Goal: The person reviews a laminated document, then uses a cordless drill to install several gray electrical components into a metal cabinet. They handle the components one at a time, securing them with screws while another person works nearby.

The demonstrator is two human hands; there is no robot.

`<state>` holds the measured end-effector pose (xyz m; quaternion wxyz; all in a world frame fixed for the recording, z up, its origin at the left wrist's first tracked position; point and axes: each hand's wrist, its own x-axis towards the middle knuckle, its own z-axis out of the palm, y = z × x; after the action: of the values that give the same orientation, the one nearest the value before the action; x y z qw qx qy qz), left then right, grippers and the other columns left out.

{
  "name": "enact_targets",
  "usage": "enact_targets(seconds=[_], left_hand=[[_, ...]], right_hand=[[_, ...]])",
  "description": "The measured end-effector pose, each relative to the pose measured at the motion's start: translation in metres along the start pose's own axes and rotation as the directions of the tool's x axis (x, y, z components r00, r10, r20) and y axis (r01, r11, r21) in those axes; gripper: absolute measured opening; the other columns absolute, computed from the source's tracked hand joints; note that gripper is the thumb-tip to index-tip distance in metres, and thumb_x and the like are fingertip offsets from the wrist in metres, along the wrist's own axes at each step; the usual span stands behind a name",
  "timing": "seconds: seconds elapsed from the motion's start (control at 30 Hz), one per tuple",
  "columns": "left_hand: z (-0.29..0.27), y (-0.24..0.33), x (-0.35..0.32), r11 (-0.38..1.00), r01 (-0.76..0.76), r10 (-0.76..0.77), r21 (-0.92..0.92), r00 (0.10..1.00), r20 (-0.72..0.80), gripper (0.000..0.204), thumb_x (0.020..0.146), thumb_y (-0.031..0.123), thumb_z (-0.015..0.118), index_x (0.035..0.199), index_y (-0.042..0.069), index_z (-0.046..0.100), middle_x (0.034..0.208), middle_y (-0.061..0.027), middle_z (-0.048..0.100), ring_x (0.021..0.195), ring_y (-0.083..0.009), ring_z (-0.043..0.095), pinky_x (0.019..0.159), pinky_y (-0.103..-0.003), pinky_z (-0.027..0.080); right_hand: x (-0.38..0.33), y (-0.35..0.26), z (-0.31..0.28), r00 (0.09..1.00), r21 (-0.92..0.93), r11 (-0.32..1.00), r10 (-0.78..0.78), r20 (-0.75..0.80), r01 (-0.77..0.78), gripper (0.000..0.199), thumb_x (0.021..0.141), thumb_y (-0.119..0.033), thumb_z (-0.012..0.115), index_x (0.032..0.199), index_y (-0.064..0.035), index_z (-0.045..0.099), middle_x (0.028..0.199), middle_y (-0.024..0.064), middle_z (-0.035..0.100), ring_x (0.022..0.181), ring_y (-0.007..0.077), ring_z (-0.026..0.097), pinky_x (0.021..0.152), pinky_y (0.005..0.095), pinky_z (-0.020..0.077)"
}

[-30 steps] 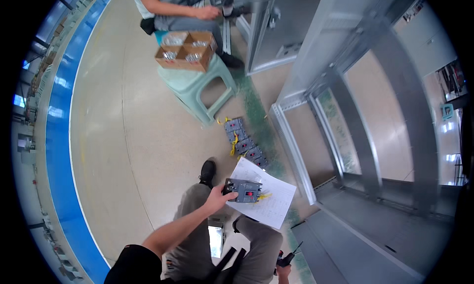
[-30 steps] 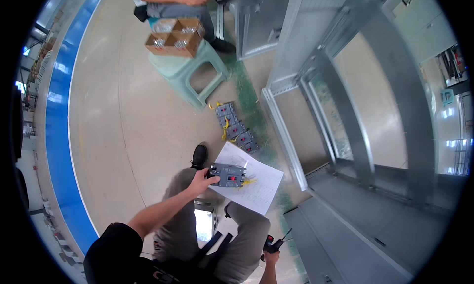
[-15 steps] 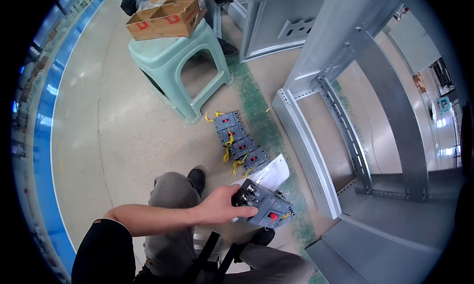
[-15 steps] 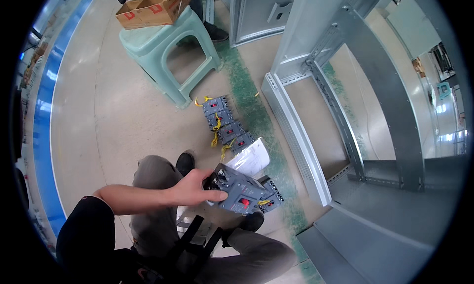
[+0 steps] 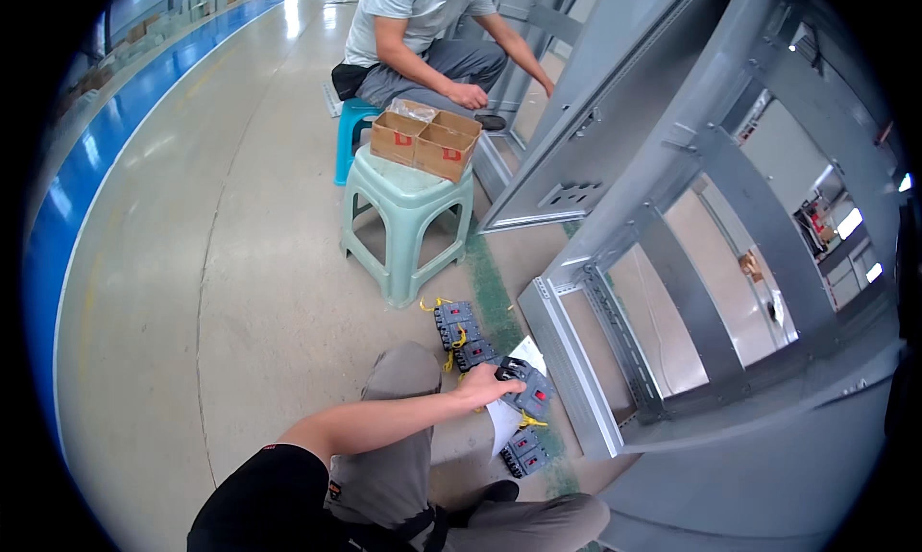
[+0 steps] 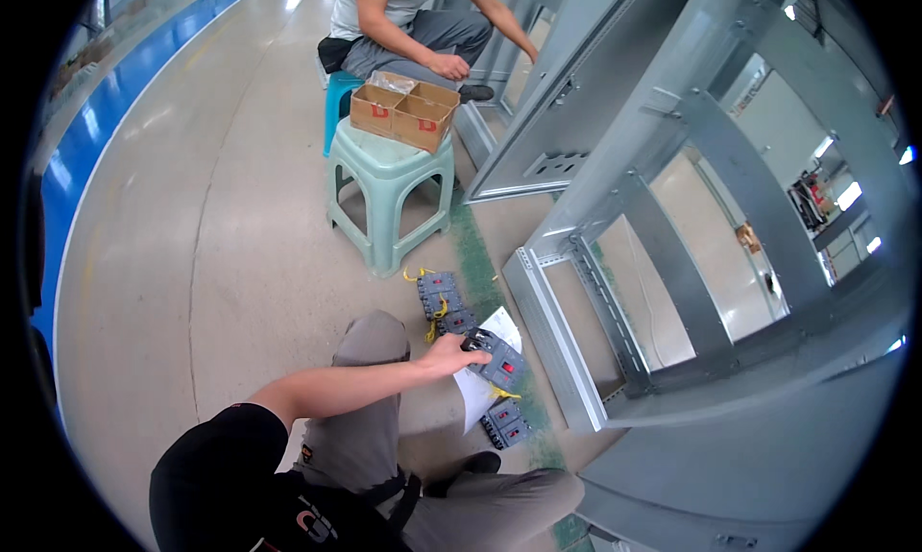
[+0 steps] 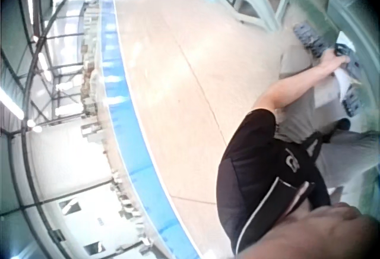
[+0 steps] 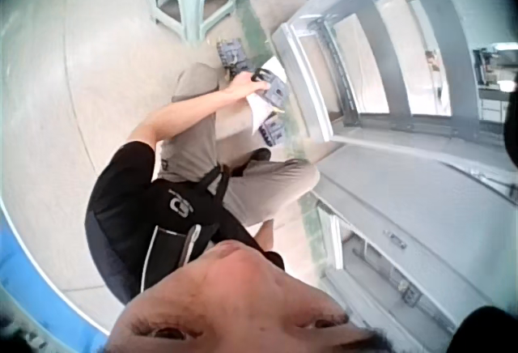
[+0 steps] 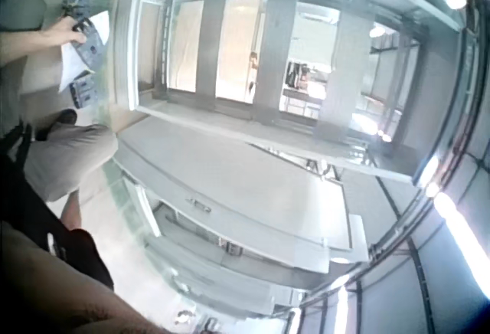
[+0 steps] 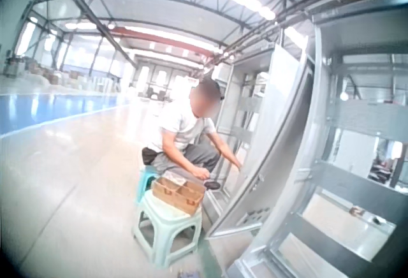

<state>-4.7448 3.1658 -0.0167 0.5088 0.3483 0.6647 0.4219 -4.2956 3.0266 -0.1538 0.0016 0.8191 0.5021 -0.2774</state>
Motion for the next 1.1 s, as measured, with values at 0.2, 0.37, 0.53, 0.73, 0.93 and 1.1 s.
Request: enact_targets(seconds=[0.2,0.37,0.53,0.73,0.93,1.1], left_hand=[[-0.006,-0.021,-0.013,0.994,-0.076,0.068,-0.072,0.992,-0.103,0.051,0.071,0.044,0.077,0.097,0.0,0.073,0.089,-0.0118,0.073,0.084,-0.0206,0.068,0.077,-0.034,0.051],[-0.016,0.009,-0.032,0.982,-0.142,0.125,-0.127,0.983,-0.131,0.048,0.077,0.035,0.075,0.103,-0.005,0.07,0.094,-0.0102,0.07,0.087,-0.0172,0.064,0.081,-0.032,0.049],[-0.025,0.046,-0.017,0.997,-0.065,0.063,-0.03,0.997,-0.035,0.055,0.076,0.039,0.073,0.107,-0.006,0.069,0.104,-0.0144,0.07,0.096,-0.0214,0.065,0.084,-0.033,0.049],[-0.06,0.074,0.009,0.979,-0.126,0.152,0.157,0.975,-0.163,0.055,0.067,0.049,0.075,0.092,0.0,0.074,0.086,-0.0151,0.071,0.084,-0.0269,0.069,0.076,-0.036,0.052],[-0.071,0.06,0.015,1.0,-0.007,0.004,-0.011,0.967,-0.256,0.047,0.069,0.044,0.074,0.089,0.001,0.073,0.082,-0.0121,0.07,0.081,-0.0228,0.066,0.073,-0.035,0.049],[-0.072,0.069,0.009,0.938,-0.106,0.054,-0.329,0.985,-0.165,0.044,0.078,0.036,0.073,0.101,-0.001,0.071,0.096,-0.0093,0.069,0.092,-0.0183,0.062,0.082,-0.033,0.046]], right_hand=[[-0.016,0.044,-0.016,1.0,0.097,0.995,-0.018,0.009,0.017,0.041,0.077,-0.021,0.07,0.107,0.0064,0.059,0.092,0.0162,0.069,0.08,0.028,0.067,0.072,0.0404,0.0542],[-0.022,0.072,-0.026,1.0,0.179,0.983,-0.024,0.0,0.023,0.04,0.078,-0.02,0.069,0.106,0.0066,0.06,0.091,0.0155,0.069,0.079,0.0269,0.067,0.071,0.0397,0.0541],[-0.006,0.081,-0.035,0.999,0.204,0.978,-0.043,-0.015,0.045,0.038,0.079,-0.02,0.068,0.106,0.0068,0.06,0.091,0.0148,0.069,0.078,0.0258,0.067,0.07,0.039,0.054],[0.057,0.08,-0.064,0.988,0.248,0.957,-0.15,-0.023,0.151,0.037,0.081,-0.019,0.067,0.106,0.007,0.061,0.089,0.014,0.069,0.076,0.0245,0.067,0.069,0.0382,0.0539],[0.13,0.026,-0.168,0.907,0.375,0.826,-0.367,-0.208,0.421,0.025,0.087,-0.012,0.06,0.102,0.0081,0.064,0.083,0.0085,0.066,0.066,0.0163,0.059,0.061,0.0318,0.0496],[0.121,-0.087,-0.199,0.847,0.311,0.792,-0.457,-0.272,0.526,0.029,0.088,-0.016,0.063,0.107,0.0051,0.066,0.086,0.0097,0.069,0.07,0.0131,0.062,0.063,0.0278,0.0517]])
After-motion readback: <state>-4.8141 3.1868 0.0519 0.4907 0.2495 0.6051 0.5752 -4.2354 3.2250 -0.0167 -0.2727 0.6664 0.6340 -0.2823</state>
